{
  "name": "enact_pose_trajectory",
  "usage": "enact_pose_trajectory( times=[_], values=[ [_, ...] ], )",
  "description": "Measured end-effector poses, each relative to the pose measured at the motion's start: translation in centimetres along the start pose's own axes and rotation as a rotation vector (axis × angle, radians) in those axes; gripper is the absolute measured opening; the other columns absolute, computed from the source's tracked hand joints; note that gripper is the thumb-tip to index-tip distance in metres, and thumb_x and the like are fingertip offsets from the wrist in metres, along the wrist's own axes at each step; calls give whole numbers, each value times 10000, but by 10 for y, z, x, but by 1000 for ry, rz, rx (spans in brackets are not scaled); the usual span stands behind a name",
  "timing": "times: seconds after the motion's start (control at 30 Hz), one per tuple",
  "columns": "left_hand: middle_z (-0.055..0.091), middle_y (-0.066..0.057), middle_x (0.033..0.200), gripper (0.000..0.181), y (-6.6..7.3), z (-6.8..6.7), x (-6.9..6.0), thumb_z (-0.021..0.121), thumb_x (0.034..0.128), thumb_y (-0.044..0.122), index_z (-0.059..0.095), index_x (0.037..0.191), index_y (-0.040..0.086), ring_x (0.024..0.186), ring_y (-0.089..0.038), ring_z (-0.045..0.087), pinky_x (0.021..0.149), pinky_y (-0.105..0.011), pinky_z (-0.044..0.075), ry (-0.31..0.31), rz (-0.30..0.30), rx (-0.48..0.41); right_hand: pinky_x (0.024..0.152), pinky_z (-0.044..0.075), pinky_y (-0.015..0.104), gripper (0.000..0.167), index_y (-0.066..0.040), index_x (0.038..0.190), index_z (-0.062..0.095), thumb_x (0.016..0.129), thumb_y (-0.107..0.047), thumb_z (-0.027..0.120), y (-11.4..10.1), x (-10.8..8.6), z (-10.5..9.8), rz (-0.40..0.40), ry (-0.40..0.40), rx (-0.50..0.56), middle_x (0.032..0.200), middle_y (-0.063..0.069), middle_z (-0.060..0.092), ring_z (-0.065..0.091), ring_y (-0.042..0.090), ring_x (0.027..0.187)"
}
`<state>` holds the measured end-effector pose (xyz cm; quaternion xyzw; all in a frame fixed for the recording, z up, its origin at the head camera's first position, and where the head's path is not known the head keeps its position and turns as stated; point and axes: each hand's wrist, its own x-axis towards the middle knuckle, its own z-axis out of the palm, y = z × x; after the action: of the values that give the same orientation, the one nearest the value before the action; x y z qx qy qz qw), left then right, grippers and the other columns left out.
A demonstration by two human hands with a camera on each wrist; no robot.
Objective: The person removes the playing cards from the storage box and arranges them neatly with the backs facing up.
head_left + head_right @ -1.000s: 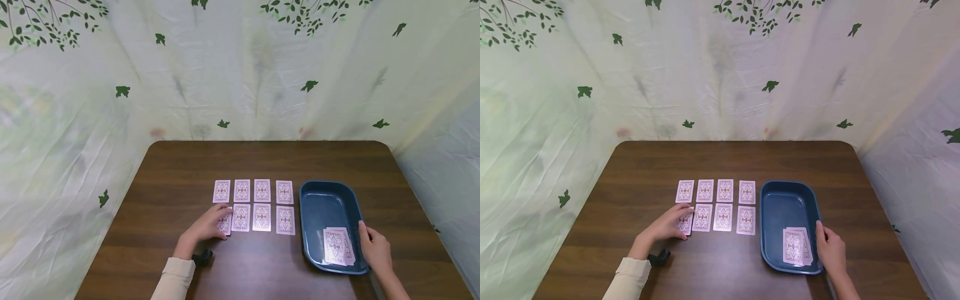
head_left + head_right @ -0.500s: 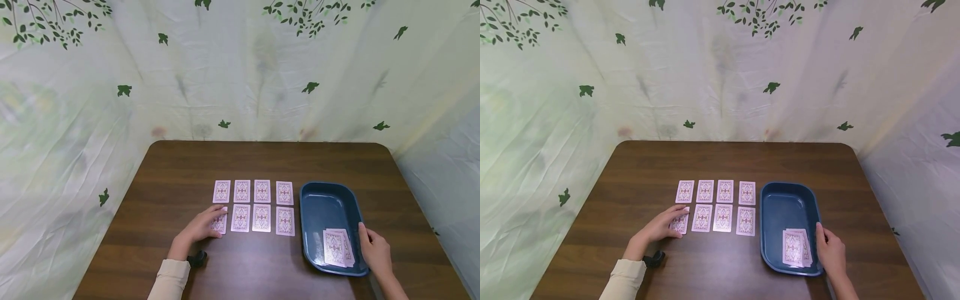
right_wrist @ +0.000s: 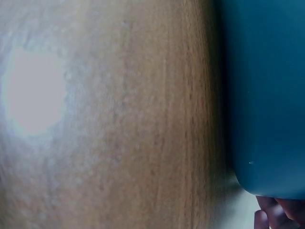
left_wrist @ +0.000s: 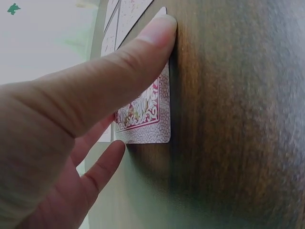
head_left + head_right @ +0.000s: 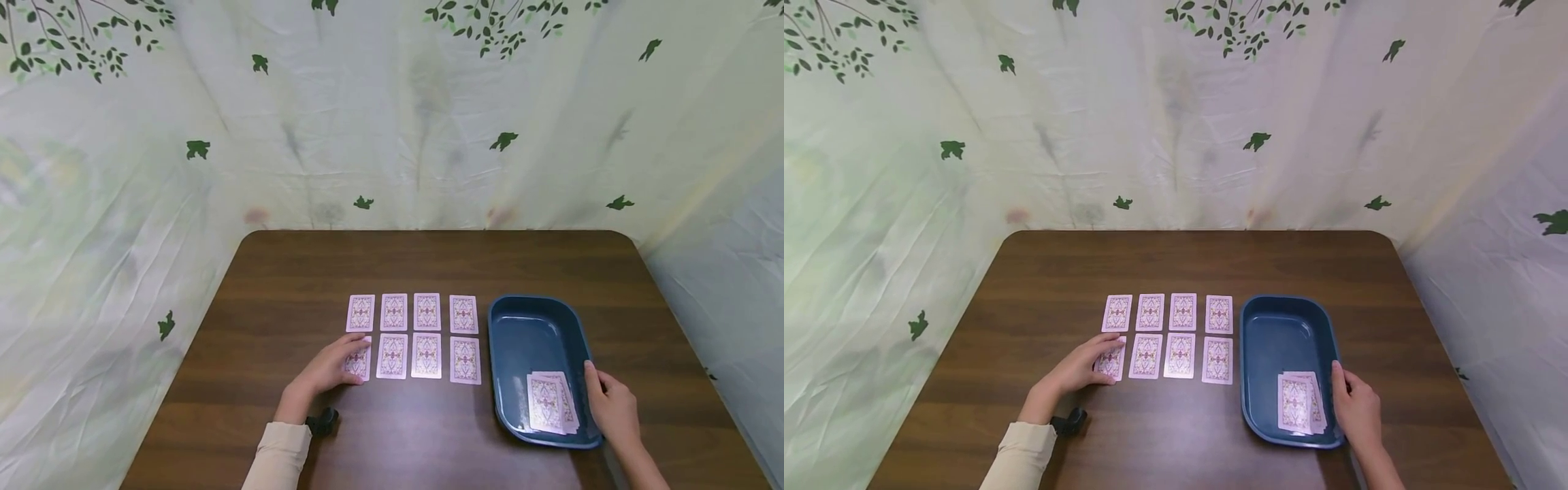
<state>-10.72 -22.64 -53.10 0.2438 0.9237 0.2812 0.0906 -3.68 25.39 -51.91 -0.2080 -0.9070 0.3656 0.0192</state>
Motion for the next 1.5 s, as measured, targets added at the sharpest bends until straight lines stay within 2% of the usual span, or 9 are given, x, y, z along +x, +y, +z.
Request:
enact_pose_trajectory(
  times=[0.27,0.47,0.6,0.67,0.93,1.23,1.5],
  values=[
    [433,-157,1346,687,3,-1,1,819,664,205,537,1268,38,1223,-323,404,975,-449,332,-6,-13,-10,747,398,548,612,101,1147,566,972,-438,333,2,-1,0,-2,-5,2,1112,327,538,526,433,932],
    [460,-146,1316,706,13,0,4,829,660,237,531,1268,36,1211,-321,407,969,-481,324,62,-2,12,796,377,577,625,108,1180,539,973,-441,322,3,-2,0,9,-28,1,1166,342,499,491,481,1009],
    [463,-129,1327,776,31,1,19,802,695,284,450,1335,23,1225,-298,400,991,-468,301,112,-5,27,780,383,570,610,104,1154,560,974,-432,332,2,-3,1,-4,-13,0,1138,337,521,504,475,987],
    [456,-133,1338,797,43,3,30,789,709,293,418,1357,14,1234,-301,393,998,-464,292,122,15,22,767,389,564,613,105,1147,562,974,-435,330,1,-3,1,-8,-8,0,1124,335,529,514,464,964],
    [447,-91,1357,782,82,17,68,731,754,380,394,1384,61,1258,-262,375,1012,-427,284,79,120,79,752,399,547,600,96,1143,574,974,-429,338,0,-3,4,-24,12,2,1100,320,550,532,435,931],
    [475,-58,1329,769,122,35,96,688,768,458,413,1372,70,1234,-205,405,991,-406,320,118,239,92,716,409,519,588,85,1122,593,971,-429,351,-1,-1,5,-30,44,6,1046,300,577,544,396,868],
    [463,-12,1340,779,151,52,116,690,761,487,411,1379,106,1233,-135,395,989,-374,322,84,338,59,775,397,557,593,98,1137,578,973,-423,347,0,0,4,-33,37,19,1097,324,552,535,440,930]
  ],
)
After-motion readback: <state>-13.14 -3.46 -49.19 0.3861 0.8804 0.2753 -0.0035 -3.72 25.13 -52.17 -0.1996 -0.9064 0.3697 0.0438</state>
